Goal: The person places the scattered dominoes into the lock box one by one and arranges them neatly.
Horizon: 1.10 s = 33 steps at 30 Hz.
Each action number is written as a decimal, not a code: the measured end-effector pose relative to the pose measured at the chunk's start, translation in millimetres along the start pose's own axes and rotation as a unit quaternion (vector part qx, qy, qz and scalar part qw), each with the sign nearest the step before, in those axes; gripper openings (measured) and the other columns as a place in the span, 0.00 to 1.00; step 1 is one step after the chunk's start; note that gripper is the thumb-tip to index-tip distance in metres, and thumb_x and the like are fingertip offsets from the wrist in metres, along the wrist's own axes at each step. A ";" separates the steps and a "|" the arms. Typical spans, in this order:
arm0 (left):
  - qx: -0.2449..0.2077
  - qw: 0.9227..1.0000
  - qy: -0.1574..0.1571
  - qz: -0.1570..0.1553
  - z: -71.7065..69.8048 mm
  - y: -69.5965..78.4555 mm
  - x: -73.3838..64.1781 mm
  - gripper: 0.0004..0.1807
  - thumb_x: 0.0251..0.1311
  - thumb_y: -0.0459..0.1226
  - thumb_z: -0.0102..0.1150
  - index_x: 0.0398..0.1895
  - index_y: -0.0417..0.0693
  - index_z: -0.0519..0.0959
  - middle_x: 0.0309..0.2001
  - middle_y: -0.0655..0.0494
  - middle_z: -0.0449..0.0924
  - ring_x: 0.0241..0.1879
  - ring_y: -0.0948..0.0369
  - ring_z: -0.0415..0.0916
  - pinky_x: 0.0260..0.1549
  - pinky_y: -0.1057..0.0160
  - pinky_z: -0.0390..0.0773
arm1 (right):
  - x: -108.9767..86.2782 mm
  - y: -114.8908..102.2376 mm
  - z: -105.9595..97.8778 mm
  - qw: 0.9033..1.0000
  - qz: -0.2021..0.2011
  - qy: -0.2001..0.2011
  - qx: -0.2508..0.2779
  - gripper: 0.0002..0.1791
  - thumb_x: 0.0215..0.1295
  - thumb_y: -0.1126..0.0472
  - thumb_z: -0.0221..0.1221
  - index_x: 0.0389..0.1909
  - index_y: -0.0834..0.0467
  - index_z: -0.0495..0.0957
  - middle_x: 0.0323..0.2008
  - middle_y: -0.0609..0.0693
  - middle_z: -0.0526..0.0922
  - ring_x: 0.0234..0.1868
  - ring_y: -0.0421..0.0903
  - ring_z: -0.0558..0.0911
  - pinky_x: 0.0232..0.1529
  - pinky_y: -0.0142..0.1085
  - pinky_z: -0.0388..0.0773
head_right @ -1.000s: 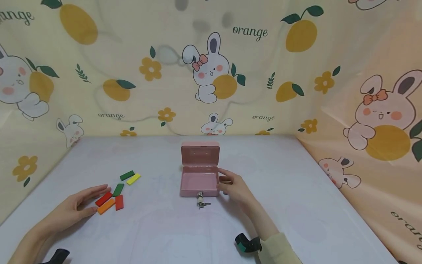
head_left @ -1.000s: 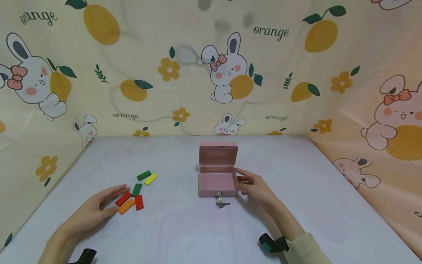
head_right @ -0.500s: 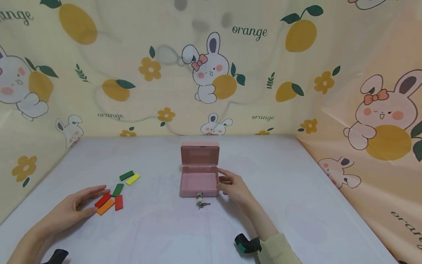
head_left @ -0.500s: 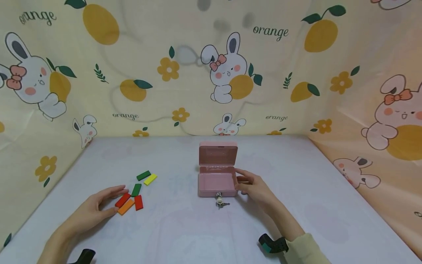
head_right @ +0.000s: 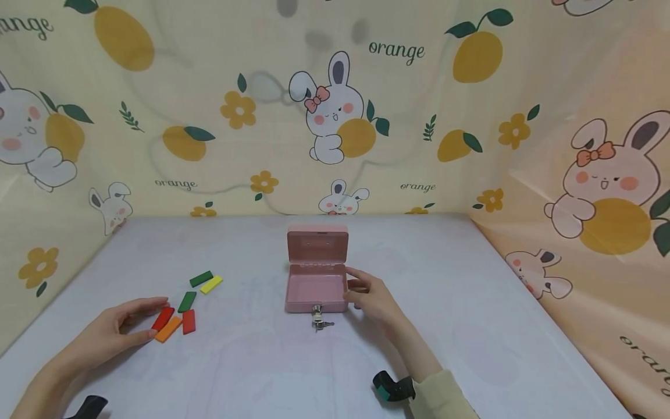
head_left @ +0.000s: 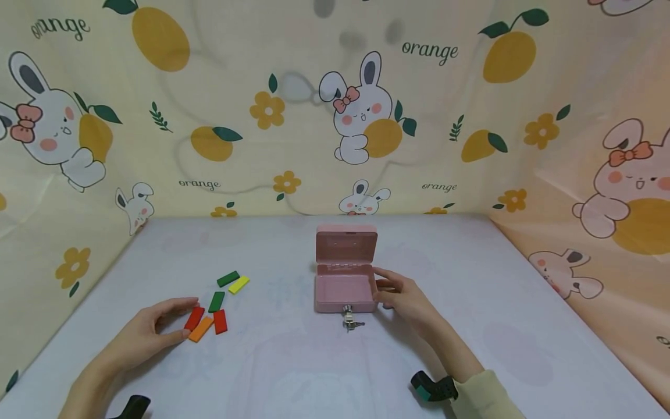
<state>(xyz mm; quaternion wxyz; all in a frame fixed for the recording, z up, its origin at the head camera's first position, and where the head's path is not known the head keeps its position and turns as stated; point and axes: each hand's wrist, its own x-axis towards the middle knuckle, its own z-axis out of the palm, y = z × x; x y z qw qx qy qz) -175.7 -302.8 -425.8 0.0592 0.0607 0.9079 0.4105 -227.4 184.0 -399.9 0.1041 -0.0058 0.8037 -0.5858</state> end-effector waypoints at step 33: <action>0.032 0.985 0.144 0.095 18.4 64.3 -3.4 0.37 0.53 0.54 0.71 0.64 0.51 0.73 0.56 0.56 0.77 0.54 0.55 0.72 0.48 0.66 0.75 | 0.4 3.1 2.5 1.000 -0.012 0.012 -0.004 0.31 0.65 0.64 0.61 0.70 0.49 0.70 0.61 0.57 0.75 0.52 0.51 0.75 0.47 0.42 0.74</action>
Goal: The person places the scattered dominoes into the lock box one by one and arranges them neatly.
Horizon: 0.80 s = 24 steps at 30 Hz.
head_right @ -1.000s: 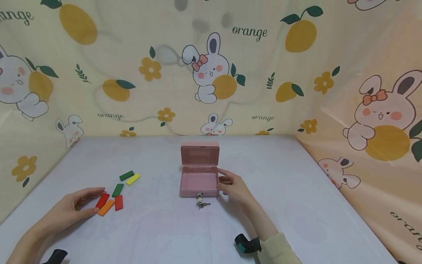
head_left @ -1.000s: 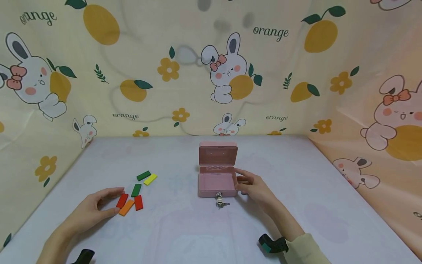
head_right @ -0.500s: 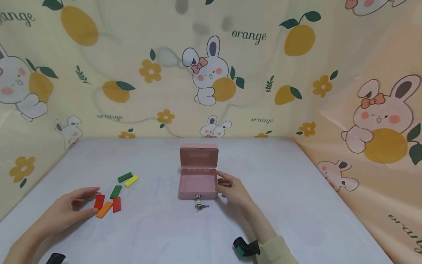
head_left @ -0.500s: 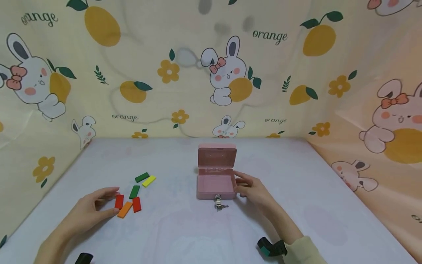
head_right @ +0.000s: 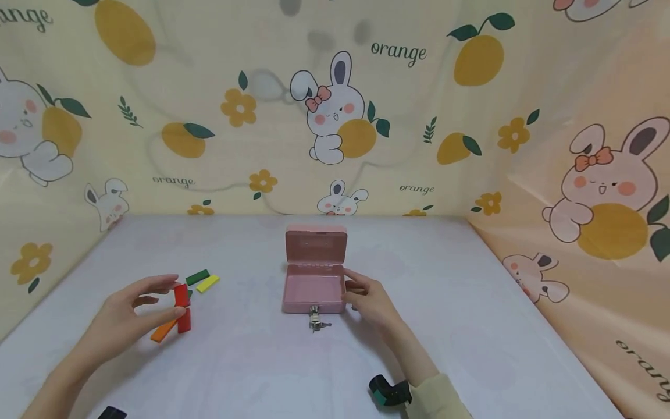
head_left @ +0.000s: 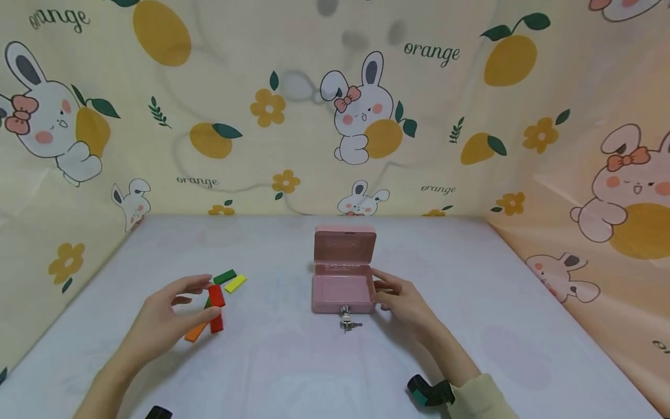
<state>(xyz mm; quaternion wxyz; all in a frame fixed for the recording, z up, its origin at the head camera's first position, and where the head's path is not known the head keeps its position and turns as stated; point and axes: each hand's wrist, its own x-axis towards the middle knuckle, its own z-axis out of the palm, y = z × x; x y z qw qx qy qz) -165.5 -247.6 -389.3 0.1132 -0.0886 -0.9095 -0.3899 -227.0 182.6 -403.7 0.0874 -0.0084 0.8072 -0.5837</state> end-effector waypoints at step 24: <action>-0.131 0.988 -0.025 0.076 99.4 105.5 61.9 0.27 0.52 0.42 0.75 0.56 0.49 0.78 0.51 0.59 0.79 0.52 0.54 0.73 0.49 0.51 0.75 | -1.7 -0.1 1.8 1.000 -0.004 0.008 -0.014 0.30 0.67 0.62 0.60 0.70 0.47 0.69 0.60 0.56 0.75 0.52 0.52 0.75 0.50 0.46 0.75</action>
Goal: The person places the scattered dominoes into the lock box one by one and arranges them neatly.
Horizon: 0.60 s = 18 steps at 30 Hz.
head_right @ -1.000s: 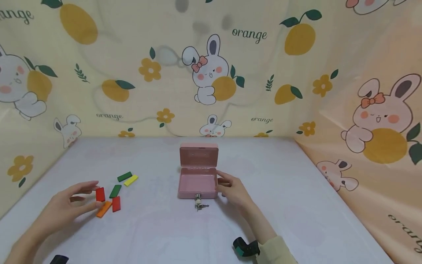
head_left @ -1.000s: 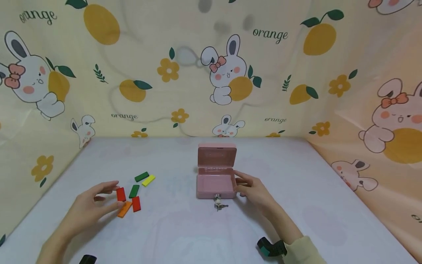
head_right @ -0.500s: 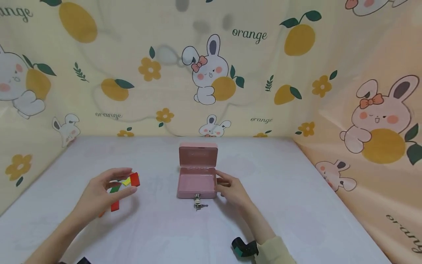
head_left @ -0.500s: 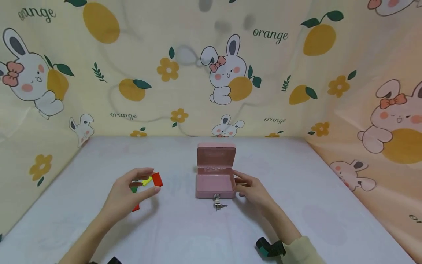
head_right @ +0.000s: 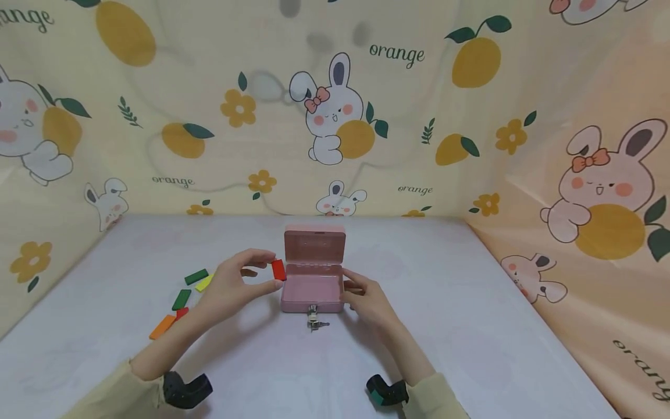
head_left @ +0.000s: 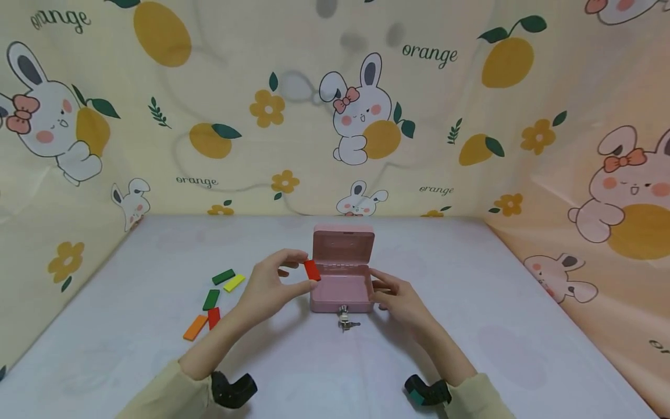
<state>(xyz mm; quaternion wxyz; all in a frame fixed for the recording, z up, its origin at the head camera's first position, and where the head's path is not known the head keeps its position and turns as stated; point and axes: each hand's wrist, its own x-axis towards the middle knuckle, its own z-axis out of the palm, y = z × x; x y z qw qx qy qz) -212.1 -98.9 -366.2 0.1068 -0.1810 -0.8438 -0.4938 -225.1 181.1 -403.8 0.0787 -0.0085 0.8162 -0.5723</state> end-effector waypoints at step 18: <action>-0.047 0.998 -0.038 0.020 40.7 -9.2 25.3 0.24 0.51 0.35 0.75 0.52 0.41 0.78 0.46 0.54 0.80 0.48 0.48 0.76 0.46 0.46 0.77 | 2.2 0.8 0.0 1.000 0.006 0.004 -0.003 0.30 0.66 0.63 0.60 0.70 0.48 0.69 0.59 0.57 0.76 0.52 0.52 0.76 0.49 0.44 0.76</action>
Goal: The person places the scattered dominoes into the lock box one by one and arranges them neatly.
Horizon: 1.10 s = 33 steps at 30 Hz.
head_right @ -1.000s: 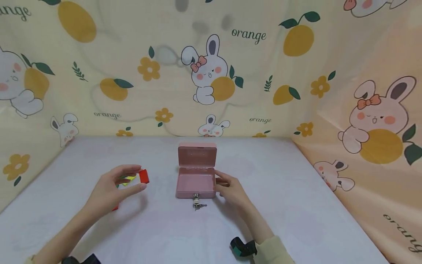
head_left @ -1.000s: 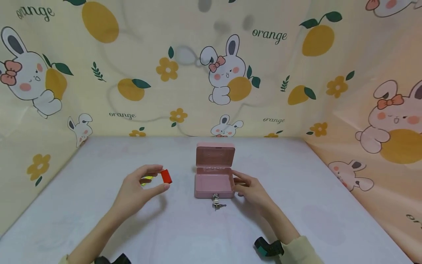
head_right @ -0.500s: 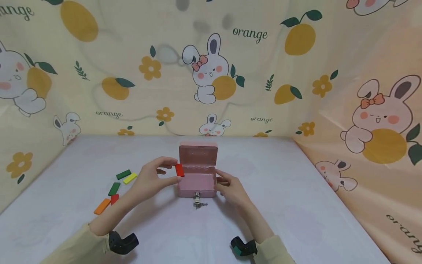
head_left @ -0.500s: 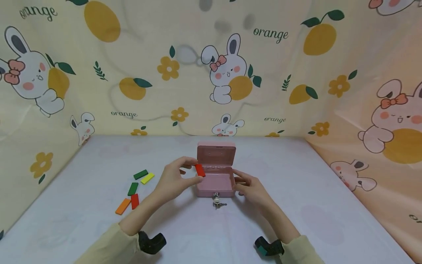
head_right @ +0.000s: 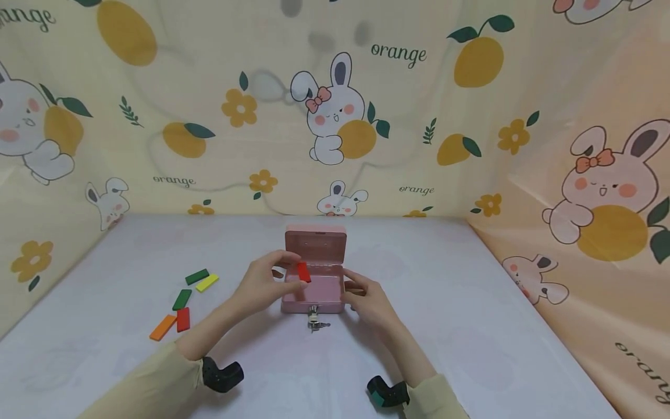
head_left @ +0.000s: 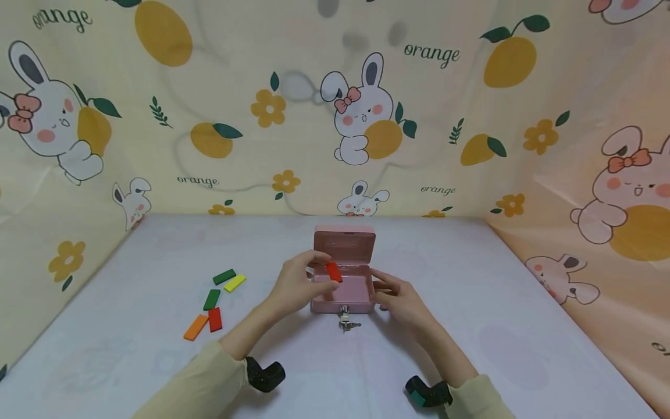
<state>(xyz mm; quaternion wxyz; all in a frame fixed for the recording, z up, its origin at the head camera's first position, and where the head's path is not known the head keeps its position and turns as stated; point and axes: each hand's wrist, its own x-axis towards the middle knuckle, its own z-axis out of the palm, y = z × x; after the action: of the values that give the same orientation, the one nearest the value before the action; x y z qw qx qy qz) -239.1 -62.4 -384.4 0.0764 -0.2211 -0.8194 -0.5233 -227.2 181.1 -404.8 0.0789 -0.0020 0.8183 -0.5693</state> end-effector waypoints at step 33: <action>-0.027 0.995 -0.082 -0.055 54.2 -10.1 33.8 0.25 0.48 0.27 0.75 0.51 0.34 0.77 0.47 0.41 0.81 0.37 0.58 0.84 0.35 0.67 0.82 | 0.3 1.4 -1.0 1.000 -0.018 -0.016 -0.007 0.29 0.68 0.63 0.58 0.70 0.47 0.69 0.60 0.56 0.76 0.56 0.53 0.76 0.50 0.46 0.76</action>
<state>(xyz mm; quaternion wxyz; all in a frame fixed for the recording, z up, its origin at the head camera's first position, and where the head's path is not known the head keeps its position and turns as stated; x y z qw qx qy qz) -267.8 -8.2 -404.4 -0.0262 -0.2198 -0.8196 -0.5285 -227.5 182.5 -405.8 0.0818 -0.0267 0.8207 -0.5648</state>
